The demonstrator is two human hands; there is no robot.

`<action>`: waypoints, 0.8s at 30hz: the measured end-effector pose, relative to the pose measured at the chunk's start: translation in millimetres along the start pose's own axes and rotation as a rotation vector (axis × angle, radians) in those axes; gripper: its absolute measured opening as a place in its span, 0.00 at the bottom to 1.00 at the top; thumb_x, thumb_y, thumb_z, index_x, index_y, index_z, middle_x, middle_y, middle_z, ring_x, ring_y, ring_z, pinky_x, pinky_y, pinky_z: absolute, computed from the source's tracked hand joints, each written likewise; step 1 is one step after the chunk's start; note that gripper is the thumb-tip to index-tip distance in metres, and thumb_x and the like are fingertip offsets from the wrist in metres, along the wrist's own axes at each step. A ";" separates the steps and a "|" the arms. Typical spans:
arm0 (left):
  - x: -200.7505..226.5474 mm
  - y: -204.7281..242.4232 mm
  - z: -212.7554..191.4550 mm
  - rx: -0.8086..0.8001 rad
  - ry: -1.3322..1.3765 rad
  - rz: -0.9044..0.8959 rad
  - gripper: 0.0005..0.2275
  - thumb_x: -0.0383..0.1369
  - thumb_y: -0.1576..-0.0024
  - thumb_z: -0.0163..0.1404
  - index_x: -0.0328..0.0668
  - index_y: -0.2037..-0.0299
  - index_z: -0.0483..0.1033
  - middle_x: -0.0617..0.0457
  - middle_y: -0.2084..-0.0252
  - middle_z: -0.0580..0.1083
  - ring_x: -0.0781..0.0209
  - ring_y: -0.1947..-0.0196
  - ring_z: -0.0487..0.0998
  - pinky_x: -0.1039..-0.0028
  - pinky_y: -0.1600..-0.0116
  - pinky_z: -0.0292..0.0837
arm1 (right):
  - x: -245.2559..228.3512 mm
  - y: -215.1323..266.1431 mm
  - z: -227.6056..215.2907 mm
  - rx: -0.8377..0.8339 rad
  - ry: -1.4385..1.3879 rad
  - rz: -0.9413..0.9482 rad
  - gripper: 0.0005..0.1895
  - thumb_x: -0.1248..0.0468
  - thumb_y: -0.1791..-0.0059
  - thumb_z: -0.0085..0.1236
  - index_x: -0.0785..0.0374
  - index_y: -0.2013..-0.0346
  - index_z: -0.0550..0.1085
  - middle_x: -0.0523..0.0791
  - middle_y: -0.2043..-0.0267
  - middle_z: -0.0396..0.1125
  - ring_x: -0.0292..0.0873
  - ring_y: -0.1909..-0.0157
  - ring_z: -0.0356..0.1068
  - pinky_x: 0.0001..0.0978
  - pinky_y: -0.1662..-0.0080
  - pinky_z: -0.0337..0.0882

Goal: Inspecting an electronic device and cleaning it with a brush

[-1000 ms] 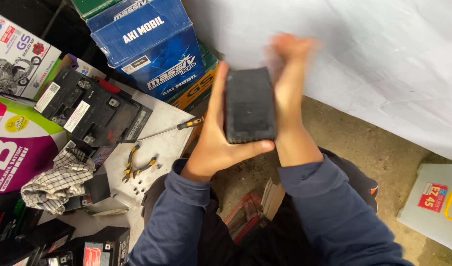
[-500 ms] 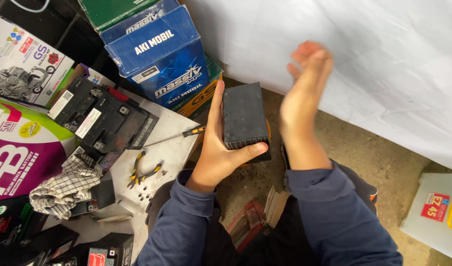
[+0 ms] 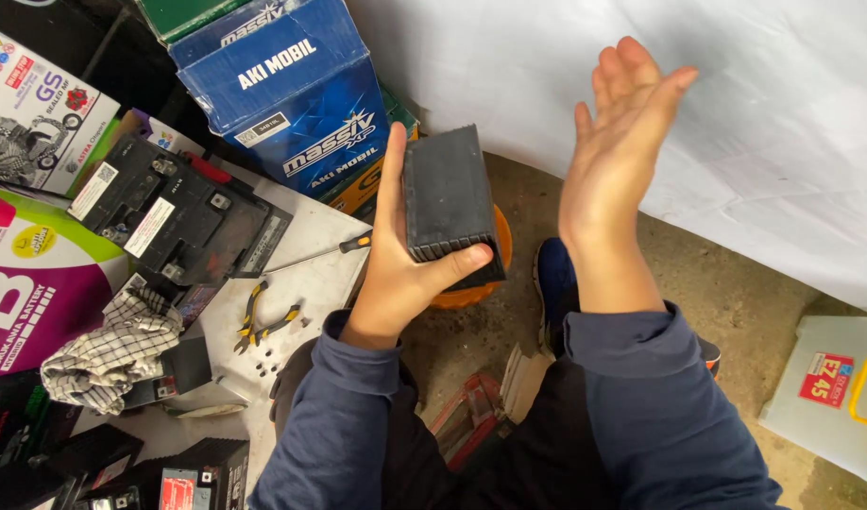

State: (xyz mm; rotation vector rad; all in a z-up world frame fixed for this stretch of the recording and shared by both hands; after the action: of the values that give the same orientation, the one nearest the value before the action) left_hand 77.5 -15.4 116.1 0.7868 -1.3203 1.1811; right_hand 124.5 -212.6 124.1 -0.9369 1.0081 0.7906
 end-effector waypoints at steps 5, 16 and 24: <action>-7.0 -4.8 1.8 -0.045 -0.021 0.030 0.52 0.32 0.54 0.66 0.46 0.23 0.38 0.35 0.25 0.59 0.40 0.30 0.70 0.54 0.28 0.68 | 8.7 33.7 49.0 -0.310 -0.037 0.266 0.56 0.25 0.54 0.20 0.67 0.29 0.52 0.58 0.22 0.41 0.55 0.24 0.42 0.47 0.30 0.45; -13.2 -4.5 -0.6 -0.013 -0.050 0.014 0.51 0.32 0.53 0.65 0.49 0.23 0.40 0.35 0.26 0.58 0.38 0.30 0.69 0.52 0.28 0.67 | 6.1 39.7 55.1 -0.386 0.021 0.402 0.59 0.24 0.57 0.21 0.68 0.30 0.54 0.58 0.36 0.60 0.51 0.40 0.66 0.39 0.42 0.65; -41.7 -8.2 -6.6 0.068 0.346 -0.012 0.43 0.62 0.38 0.40 0.48 0.20 0.34 0.44 0.20 0.48 0.52 0.21 0.49 0.62 0.21 0.51 | 3.8 47.8 52.7 -0.385 0.016 0.433 0.45 0.27 0.49 0.20 0.52 0.30 0.60 0.48 0.33 0.55 0.43 0.34 0.54 0.36 0.33 0.52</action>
State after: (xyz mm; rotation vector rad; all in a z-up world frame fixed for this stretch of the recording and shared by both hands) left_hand 92.8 -19.5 76.2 0.6040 -0.9941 1.2922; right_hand 101.4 -145.3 120.2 -1.0643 1.1104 1.3778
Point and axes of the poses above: each hand's wrist, its own y-axis away from the middle knuckle, its own z-axis out of the palm, x = y × z, the point moved 2 cm from there along -y, towards the middle knuckle
